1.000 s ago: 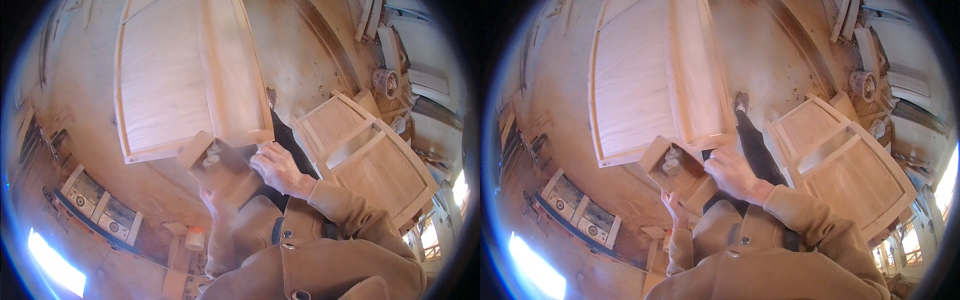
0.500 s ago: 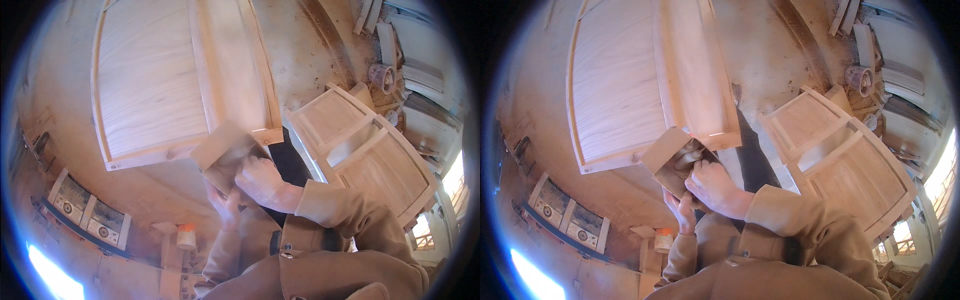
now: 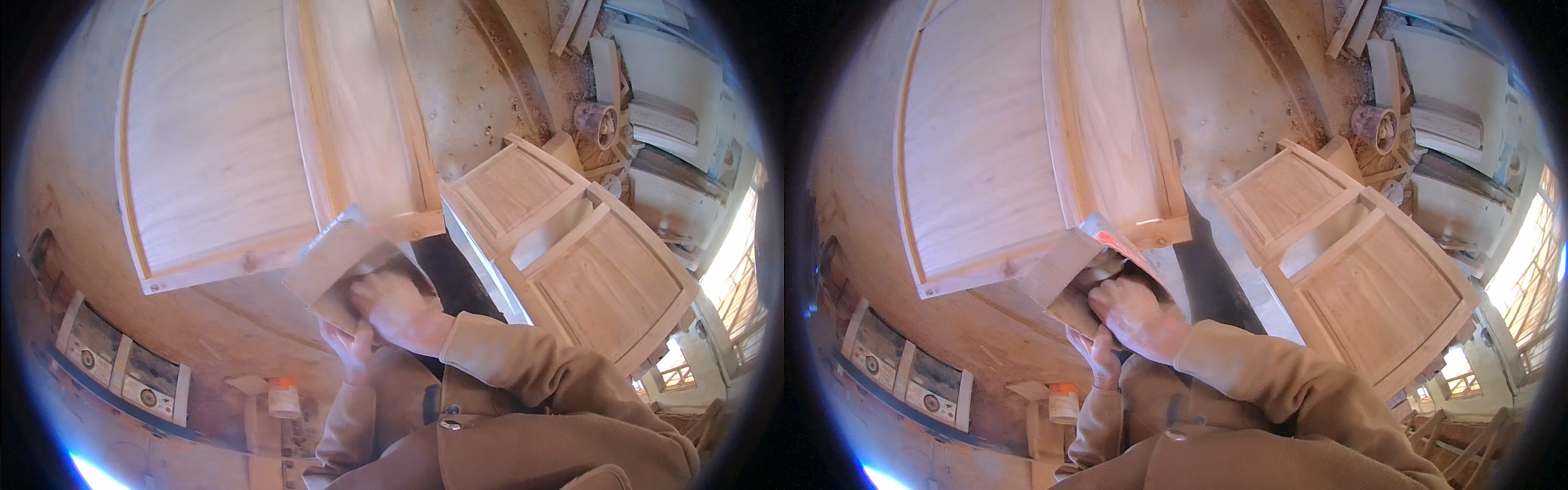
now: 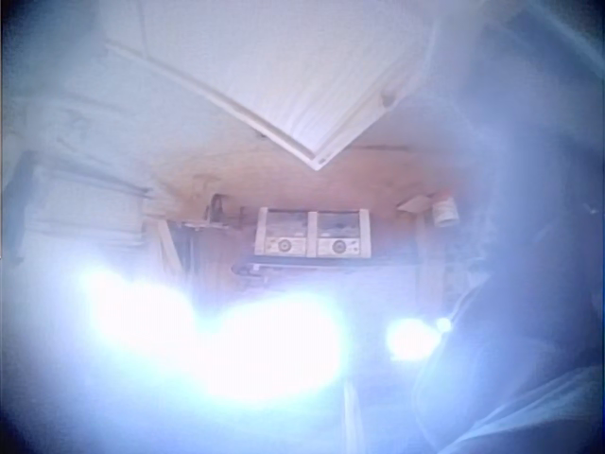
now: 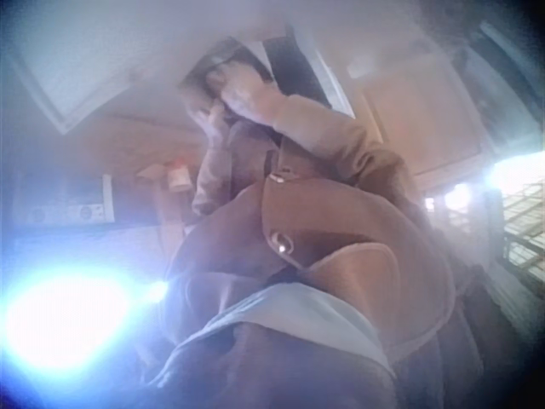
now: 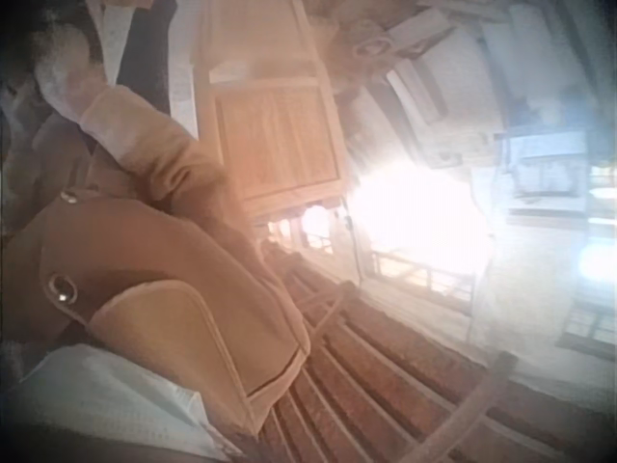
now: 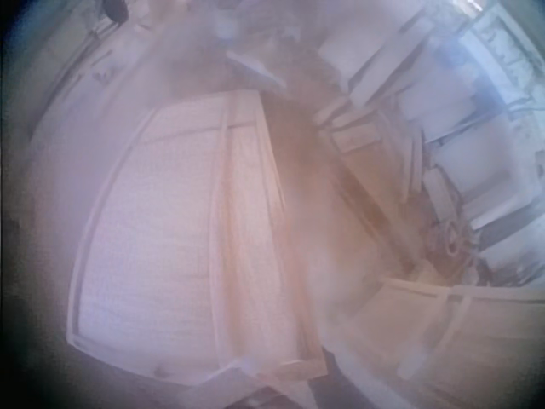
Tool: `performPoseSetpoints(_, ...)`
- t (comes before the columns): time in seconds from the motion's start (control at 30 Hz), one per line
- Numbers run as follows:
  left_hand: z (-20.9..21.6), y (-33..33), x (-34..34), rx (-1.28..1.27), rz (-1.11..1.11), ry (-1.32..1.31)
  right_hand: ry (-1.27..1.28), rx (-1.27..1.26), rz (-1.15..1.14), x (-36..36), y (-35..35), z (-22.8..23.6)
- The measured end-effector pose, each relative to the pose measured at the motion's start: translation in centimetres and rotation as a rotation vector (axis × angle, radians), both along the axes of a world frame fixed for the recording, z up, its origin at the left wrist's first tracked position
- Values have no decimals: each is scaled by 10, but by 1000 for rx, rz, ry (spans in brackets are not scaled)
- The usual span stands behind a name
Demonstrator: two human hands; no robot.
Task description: The person sands a wooden panel on the floor, then walks to a workbench to retrieve a box of glue. They return to the panel and apply glue along the edges by hand.
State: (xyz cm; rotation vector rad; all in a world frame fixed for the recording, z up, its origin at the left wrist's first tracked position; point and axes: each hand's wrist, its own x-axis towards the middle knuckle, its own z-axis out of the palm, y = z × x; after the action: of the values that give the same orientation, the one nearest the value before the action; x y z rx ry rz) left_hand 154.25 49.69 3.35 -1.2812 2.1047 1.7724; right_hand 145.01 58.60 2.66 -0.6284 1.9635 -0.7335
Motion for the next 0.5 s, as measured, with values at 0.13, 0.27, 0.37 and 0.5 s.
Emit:
performPoseSetpoints(0.13,1,10,8,160,264,-86,-47,-28,-27,-4,-5,-1)
performPoseSetpoints(0.27,0,7,21,156,146,-85,-51,42,74,-14,-4,11)
performPoseSetpoints(0.37,-6,11,34,145,199,-66,64,164,200,-27,-2,34)
performPoseSetpoints(0.5,-7,9,48,-22,228,-144,136,-149,-155,-56,31,57)
